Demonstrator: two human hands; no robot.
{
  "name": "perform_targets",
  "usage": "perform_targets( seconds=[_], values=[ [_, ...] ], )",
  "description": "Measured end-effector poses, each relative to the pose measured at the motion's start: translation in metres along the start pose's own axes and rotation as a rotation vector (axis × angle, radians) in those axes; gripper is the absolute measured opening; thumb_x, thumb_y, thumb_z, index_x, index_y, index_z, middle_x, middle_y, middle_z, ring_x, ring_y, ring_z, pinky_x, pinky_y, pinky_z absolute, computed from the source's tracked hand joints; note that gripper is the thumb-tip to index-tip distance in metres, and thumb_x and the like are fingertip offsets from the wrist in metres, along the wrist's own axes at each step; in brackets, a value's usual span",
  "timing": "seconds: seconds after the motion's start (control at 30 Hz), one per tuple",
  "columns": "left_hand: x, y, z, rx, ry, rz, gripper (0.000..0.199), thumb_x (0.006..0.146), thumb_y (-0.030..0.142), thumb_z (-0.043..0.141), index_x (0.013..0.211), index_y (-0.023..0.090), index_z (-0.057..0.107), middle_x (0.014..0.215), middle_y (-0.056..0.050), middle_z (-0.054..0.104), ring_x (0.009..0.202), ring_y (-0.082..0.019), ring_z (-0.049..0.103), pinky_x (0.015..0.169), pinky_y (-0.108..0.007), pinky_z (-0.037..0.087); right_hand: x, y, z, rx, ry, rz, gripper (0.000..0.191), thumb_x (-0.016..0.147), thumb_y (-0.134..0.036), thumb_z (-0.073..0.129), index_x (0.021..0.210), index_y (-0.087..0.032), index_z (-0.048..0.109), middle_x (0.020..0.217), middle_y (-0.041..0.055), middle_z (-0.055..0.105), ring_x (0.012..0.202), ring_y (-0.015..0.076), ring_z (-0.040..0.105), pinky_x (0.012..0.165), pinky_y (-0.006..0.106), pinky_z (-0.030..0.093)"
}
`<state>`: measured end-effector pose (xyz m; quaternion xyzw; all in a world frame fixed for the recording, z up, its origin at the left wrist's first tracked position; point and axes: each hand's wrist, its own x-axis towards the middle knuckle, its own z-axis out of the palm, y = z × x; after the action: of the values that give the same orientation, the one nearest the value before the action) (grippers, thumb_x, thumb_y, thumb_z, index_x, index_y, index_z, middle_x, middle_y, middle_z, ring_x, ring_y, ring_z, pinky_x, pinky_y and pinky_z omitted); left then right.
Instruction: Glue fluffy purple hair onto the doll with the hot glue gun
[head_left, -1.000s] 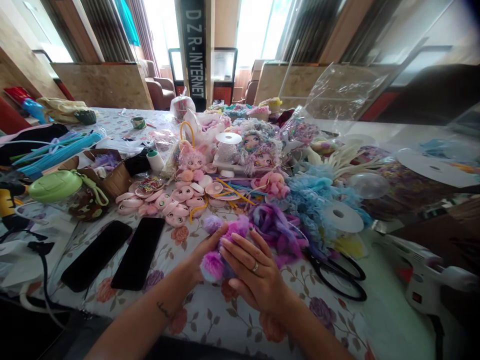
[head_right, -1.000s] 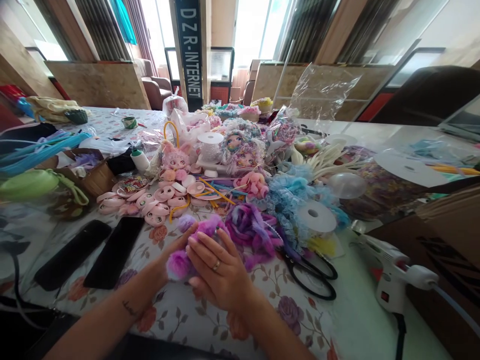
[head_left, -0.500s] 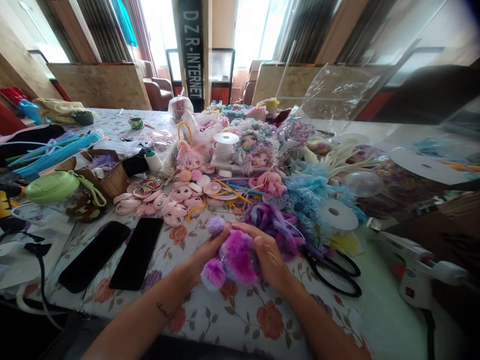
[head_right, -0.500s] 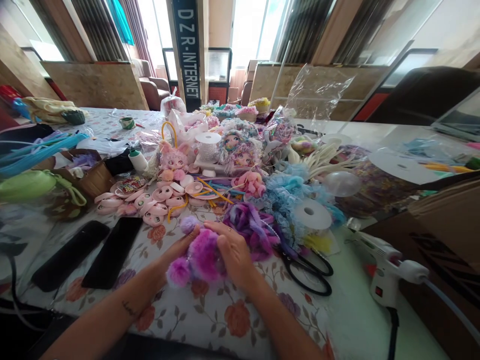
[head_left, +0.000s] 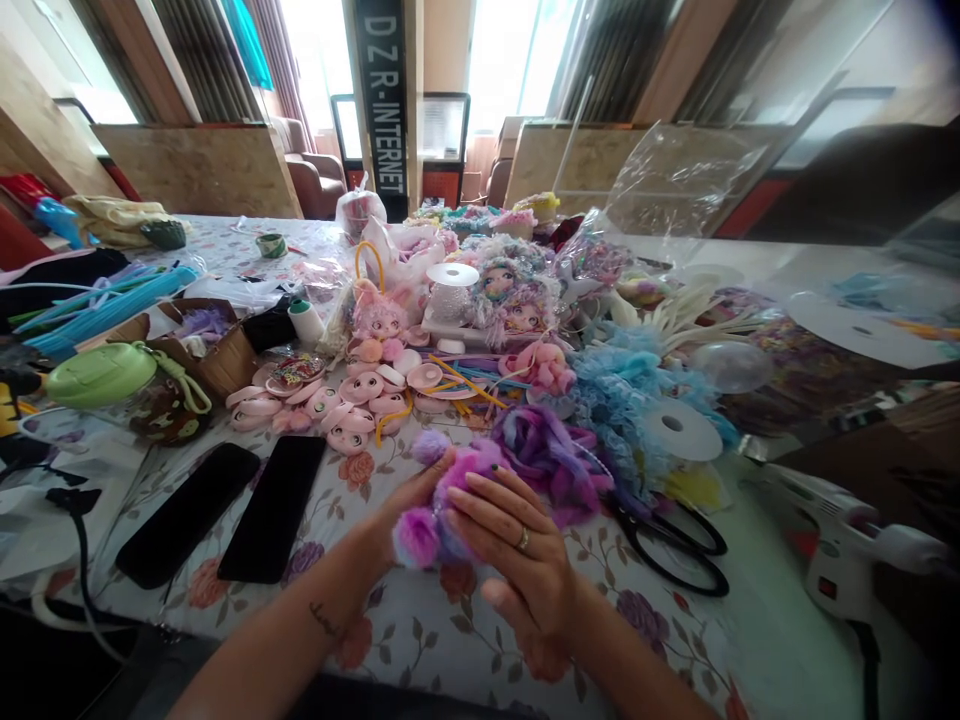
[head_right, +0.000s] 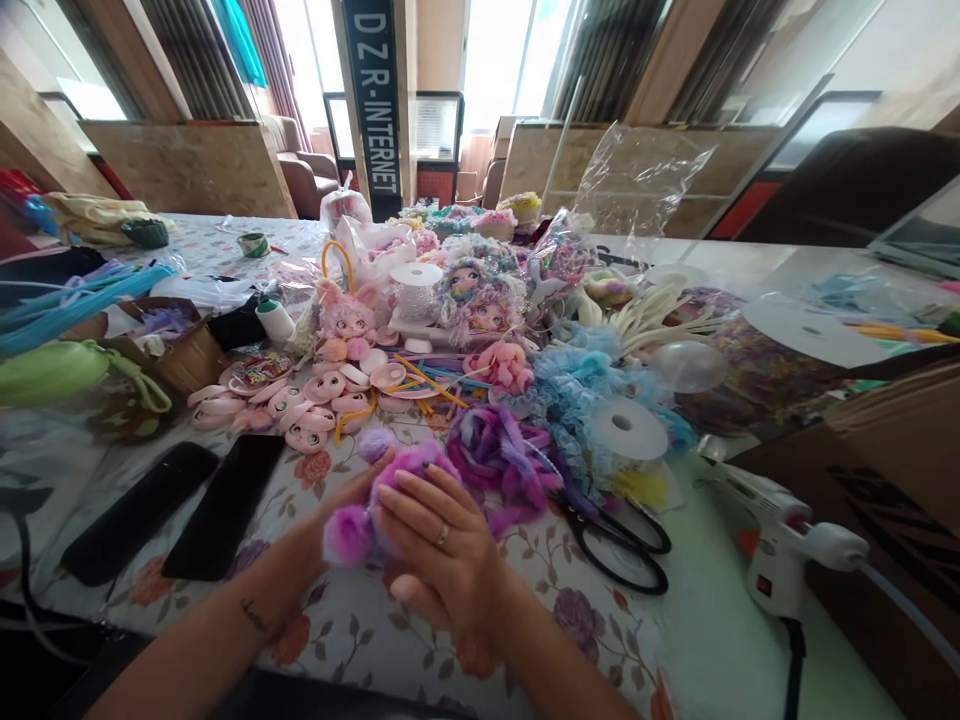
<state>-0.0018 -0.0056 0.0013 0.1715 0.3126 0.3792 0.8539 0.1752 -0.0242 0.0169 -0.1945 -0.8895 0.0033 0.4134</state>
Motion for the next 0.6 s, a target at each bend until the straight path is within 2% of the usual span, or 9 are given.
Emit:
perform_targets(
  seconds=[0.07,0.2,0.3,0.37,0.47,0.53,0.6],
  values=[
    [0.001,-0.002,0.002,0.010,0.017,0.010,0.036,0.094,0.042,0.057,0.095,0.011,0.075,0.086,-0.010,0.077,0.115,-0.026,0.066,0.111,-0.040,0.041,-0.001,0.005,0.005,0.090,0.060,0.076,0.047,0.103,-0.038,0.031,0.139,-0.024,0.057,0.123,0.0071,0.074,0.123,0.0276,0.064,0.113,0.049,0.046],
    [0.003,-0.005,0.007,0.022,0.074,0.178,0.016,0.091,0.024,0.061,0.092,0.016,0.075,0.101,-0.005,0.077,0.135,-0.021,0.051,0.120,-0.034,0.027,-0.002,0.012,0.010,0.324,0.152,0.231,0.044,0.103,-0.039,0.033,0.130,-0.024,0.064,0.125,0.0089,0.071,0.122,0.0285,0.064,0.106,0.052,0.051],
    [0.001,-0.006,0.009,0.028,0.075,0.195,0.017,0.091,0.025,0.062,0.096,0.016,0.075,0.114,-0.006,0.074,0.143,-0.020,0.041,0.122,-0.034,0.022,-0.002,0.015,0.013,0.434,0.172,0.343,0.043,0.103,-0.043,0.036,0.128,-0.024,0.066,0.129,0.0091,0.070,0.123,0.0276,0.063,0.108,0.050,0.049],
    [0.000,-0.006,0.009,0.037,0.063,0.186,0.021,0.092,0.029,0.062,0.104,0.015,0.074,0.118,-0.007,0.073,0.143,-0.022,0.042,0.122,-0.035,0.023,-0.005,0.017,0.015,0.481,0.185,0.440,0.045,0.103,-0.047,0.036,0.125,-0.025,0.069,0.128,0.0081,0.071,0.122,0.0271,0.064,0.108,0.047,0.050],
    [-0.001,-0.006,0.009,0.029,0.009,0.119,0.029,0.091,0.036,0.063,0.108,0.014,0.072,0.111,-0.009,0.074,0.135,-0.026,0.051,0.119,-0.037,0.029,-0.015,0.020,0.017,0.570,0.230,0.616,0.049,0.104,-0.050,0.032,0.122,-0.026,0.071,0.124,0.0068,0.074,0.117,0.0260,0.068,0.103,0.042,0.055],
    [0.000,-0.005,0.010,0.011,-0.039,0.061,0.033,0.090,0.041,0.063,0.108,0.014,0.072,0.106,-0.010,0.074,0.129,-0.028,0.056,0.117,-0.039,0.033,-0.023,0.018,0.016,0.580,0.283,0.712,0.052,0.104,-0.050,0.030,0.123,-0.025,0.070,0.126,0.0073,0.072,0.119,0.0270,0.067,0.103,0.043,0.055],
    [0.001,-0.001,0.012,-0.023,-0.080,0.049,0.034,0.089,0.041,0.064,0.109,0.015,0.071,0.104,-0.010,0.074,0.126,-0.029,0.058,0.115,-0.040,0.036,-0.029,0.012,0.012,0.490,0.349,0.731,0.051,0.104,-0.050,0.029,0.127,-0.024,0.067,0.133,0.0084,0.068,0.125,0.0289,0.063,0.105,0.048,0.053]
  ],
)
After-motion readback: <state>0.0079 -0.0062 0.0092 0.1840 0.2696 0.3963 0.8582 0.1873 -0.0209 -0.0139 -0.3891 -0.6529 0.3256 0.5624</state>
